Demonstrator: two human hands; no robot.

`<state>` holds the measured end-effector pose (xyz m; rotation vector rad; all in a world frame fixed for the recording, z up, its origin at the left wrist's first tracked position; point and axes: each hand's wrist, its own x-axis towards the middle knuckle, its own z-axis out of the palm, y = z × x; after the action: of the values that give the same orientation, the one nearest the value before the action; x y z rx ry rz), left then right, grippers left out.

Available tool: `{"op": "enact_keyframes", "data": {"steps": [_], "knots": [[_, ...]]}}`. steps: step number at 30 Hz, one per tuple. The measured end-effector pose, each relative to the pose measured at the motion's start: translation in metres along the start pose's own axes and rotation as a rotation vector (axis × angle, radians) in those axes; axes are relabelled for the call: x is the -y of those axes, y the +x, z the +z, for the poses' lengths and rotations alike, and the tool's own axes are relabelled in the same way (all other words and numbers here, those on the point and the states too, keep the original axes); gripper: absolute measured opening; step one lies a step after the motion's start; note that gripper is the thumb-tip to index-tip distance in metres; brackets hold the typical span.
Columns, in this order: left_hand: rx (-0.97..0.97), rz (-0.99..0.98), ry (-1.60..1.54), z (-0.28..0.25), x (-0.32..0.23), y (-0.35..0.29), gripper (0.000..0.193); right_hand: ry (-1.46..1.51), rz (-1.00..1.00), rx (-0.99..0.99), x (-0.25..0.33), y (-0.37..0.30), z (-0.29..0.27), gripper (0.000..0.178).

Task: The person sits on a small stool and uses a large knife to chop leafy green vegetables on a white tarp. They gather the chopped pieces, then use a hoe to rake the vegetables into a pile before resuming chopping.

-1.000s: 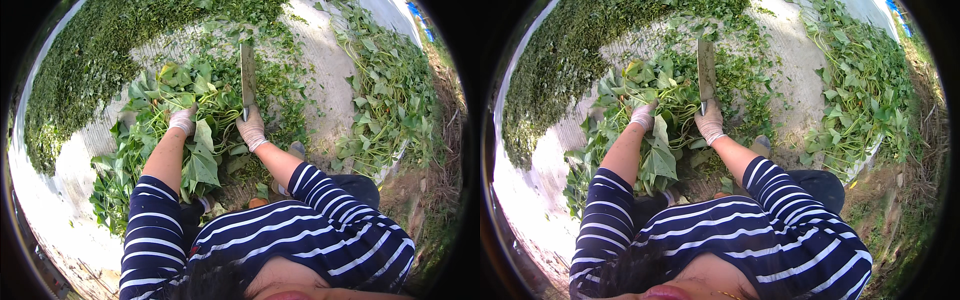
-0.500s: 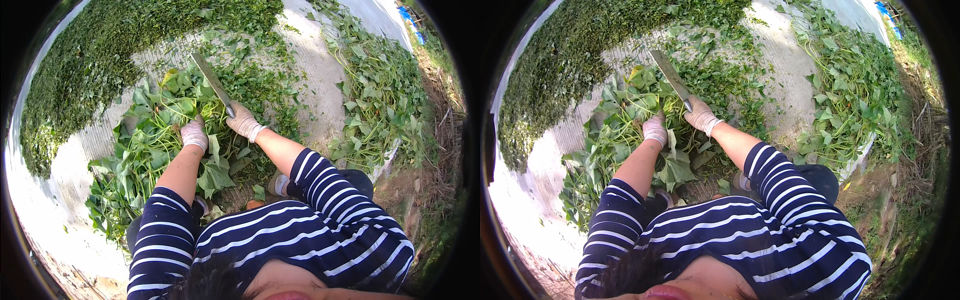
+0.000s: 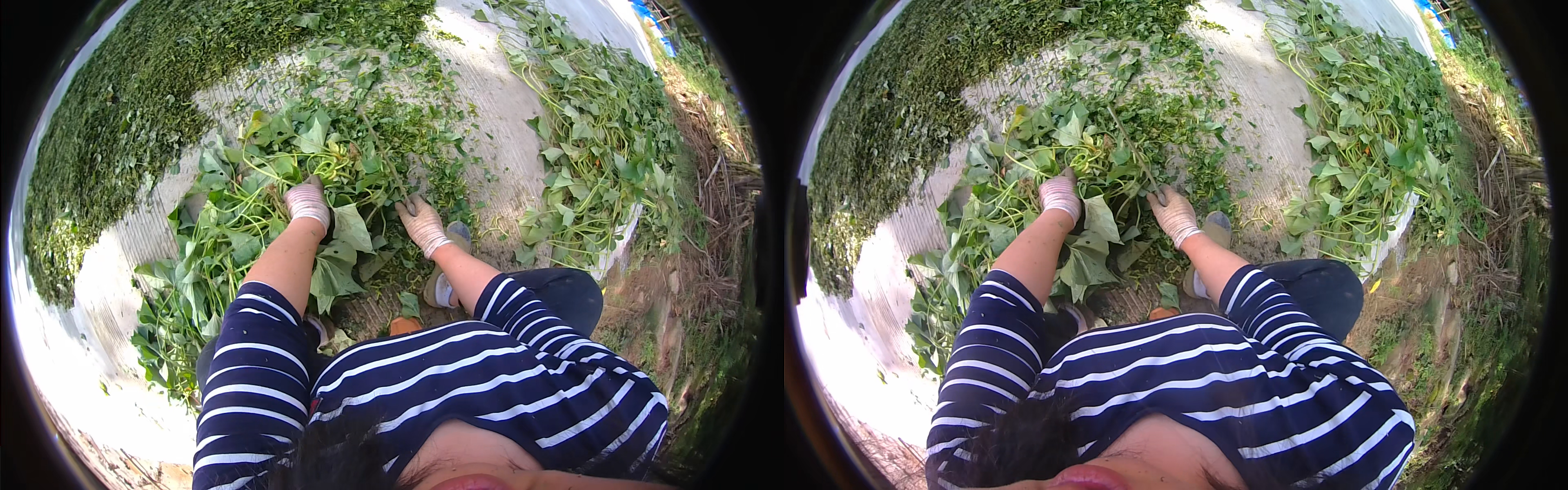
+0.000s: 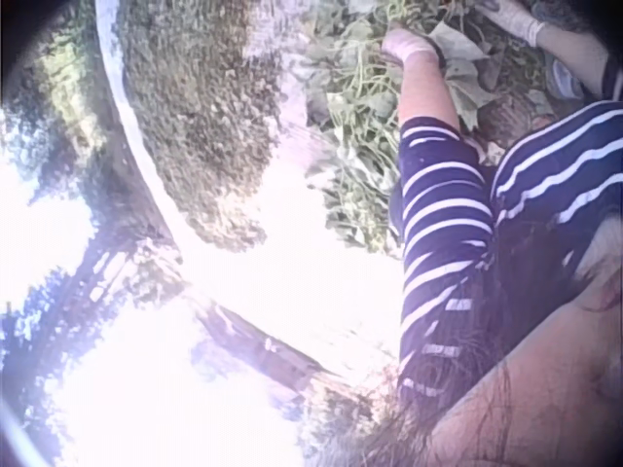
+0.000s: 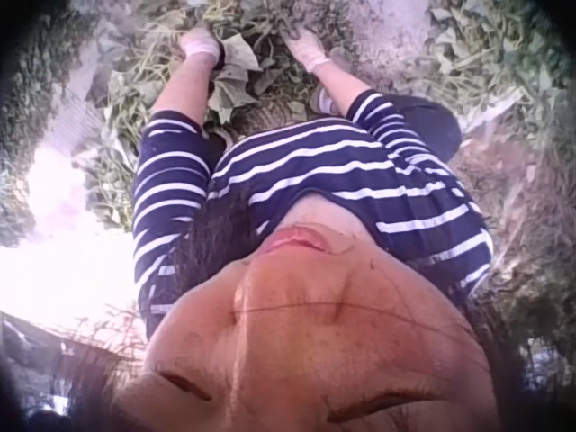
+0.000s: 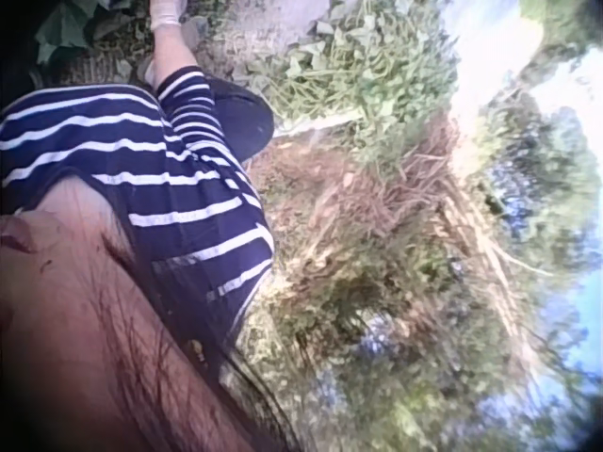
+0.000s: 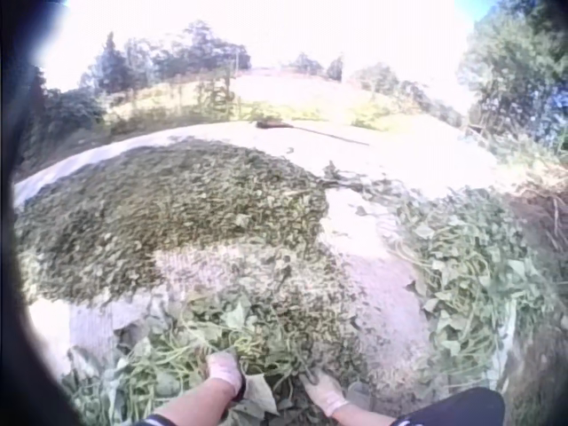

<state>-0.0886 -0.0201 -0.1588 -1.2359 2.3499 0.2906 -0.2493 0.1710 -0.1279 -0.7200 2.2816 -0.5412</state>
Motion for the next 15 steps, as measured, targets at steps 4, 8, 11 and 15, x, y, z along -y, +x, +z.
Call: {"op": "enact_keyframes", "data": {"steps": [4,8,11,15], "knots": [[0.064,-0.033,-0.027,0.000,0.013,0.010,0.050,0.074,0.062,-0.018,-0.011,0.004,0.004,0.049],[0.149,-0.043,-0.001,0.000,0.014,0.016,0.056,0.573,-0.628,-0.271,0.042,0.031,-0.038,0.024],[0.145,-0.077,-0.015,0.001,0.013,0.021,0.060,0.528,-0.691,-0.352,0.032,0.019,-0.038,0.023],[0.174,-0.053,0.017,0.004,0.018,0.025,0.063,-0.112,0.172,0.148,-0.027,-0.006,0.003,0.042]]}}
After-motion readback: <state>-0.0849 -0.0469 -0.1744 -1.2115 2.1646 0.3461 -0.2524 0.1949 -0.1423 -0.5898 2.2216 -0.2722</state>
